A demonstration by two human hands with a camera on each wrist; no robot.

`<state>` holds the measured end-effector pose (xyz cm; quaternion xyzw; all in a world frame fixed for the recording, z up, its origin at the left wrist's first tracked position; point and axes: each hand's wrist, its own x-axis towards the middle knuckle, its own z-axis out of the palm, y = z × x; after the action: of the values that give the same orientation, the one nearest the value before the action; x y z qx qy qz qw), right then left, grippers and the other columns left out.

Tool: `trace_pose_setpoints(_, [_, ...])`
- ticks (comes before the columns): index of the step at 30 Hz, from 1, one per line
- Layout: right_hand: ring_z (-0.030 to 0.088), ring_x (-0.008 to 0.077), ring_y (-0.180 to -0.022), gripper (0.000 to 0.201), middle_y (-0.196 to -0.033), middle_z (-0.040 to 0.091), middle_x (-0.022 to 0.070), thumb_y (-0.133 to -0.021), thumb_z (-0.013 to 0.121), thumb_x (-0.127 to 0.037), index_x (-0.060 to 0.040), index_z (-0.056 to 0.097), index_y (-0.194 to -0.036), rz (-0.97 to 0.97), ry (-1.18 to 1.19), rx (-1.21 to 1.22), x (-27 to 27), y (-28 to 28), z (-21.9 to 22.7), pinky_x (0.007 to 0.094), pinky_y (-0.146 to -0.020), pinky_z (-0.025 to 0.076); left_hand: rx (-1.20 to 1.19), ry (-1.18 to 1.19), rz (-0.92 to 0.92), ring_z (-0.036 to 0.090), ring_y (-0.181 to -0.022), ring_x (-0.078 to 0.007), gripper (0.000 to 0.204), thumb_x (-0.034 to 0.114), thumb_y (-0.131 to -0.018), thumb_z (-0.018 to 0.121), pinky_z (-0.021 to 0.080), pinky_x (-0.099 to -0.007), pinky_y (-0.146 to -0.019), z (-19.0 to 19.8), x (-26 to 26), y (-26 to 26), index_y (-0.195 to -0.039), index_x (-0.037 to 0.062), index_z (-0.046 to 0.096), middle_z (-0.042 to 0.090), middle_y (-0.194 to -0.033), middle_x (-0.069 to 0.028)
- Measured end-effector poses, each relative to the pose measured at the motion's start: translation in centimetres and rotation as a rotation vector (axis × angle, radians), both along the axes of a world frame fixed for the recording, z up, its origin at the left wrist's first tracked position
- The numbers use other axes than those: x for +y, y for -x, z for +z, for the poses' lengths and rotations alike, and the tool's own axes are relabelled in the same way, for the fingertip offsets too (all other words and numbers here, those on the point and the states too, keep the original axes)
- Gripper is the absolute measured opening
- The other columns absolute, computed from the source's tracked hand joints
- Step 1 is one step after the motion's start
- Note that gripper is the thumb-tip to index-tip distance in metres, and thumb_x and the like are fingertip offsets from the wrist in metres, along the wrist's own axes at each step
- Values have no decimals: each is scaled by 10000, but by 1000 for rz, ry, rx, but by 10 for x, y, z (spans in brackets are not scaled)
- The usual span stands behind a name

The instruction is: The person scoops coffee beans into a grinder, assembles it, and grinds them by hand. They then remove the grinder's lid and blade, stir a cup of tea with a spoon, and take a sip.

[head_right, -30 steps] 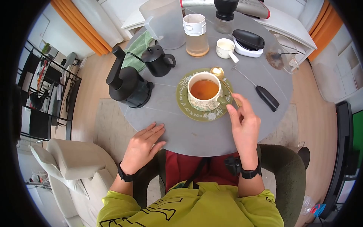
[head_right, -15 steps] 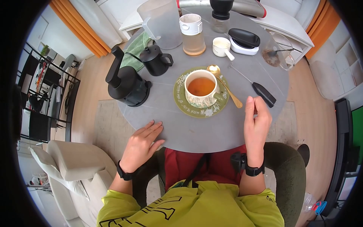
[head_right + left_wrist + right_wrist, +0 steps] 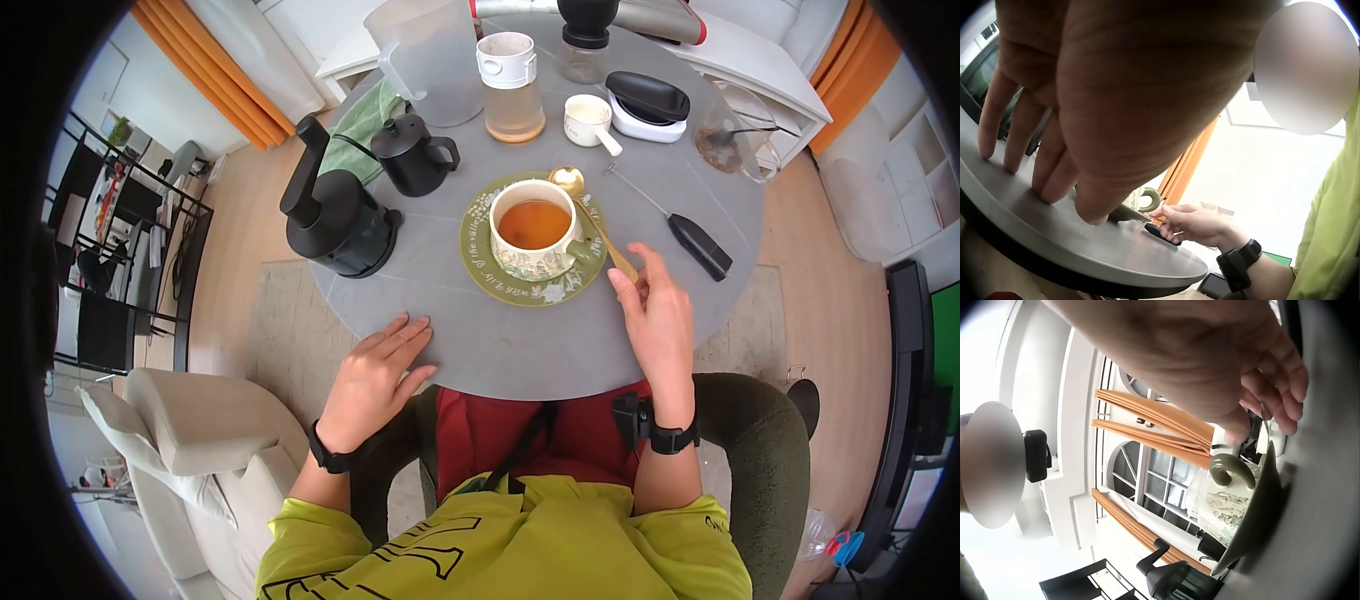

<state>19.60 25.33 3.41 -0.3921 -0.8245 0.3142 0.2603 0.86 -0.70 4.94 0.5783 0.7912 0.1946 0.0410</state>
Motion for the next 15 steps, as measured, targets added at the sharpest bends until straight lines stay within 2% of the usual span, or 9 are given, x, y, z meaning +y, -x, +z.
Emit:
trace_pose_setpoints(4, [609,213,-587,342,-658,619,107,-940,642,-170,-3,594,-1234,16,79,20,1,6,1,330,-595,485,-4,2,2,591,-1196,-350,379,173,-833,729,496,-409,-976,-1,0,1,-1155,-14,663,649,-1246,-143])
trace_pose_setpoints(11, [598,189,-583,349,-657,617,104,-937,645,-156,-6,585,-1246,26,75,55,4,7,-3,320,-591,479,-3,-2,4,594,-1193,-342,369,171,-830,733,494,-406,-978,-1,1,2,-1146,-10,669,653,-1240,-140])
trace_pose_setpoints(14, [538,150,-553,291,-638,589,70,-939,646,-152,-12,597,-1189,-17,82,90,4,6,-2,299,-563,449,-4,-4,4,596,-1189,-343,370,170,-829,734,494,-406,-978,-2,1,2,-1145,-11,668,654,-1238,-140])
trace_pose_setpoints(15, [499,123,-551,214,-629,562,47,-947,641,-152,-9,604,-1102,-40,76,147,4,6,-2,283,-548,422,-3,-6,4,597,-1188,-344,370,169,-828,734,494,-406,-978,-2,1,2,-1144,-12,667,654,-1237,-141])
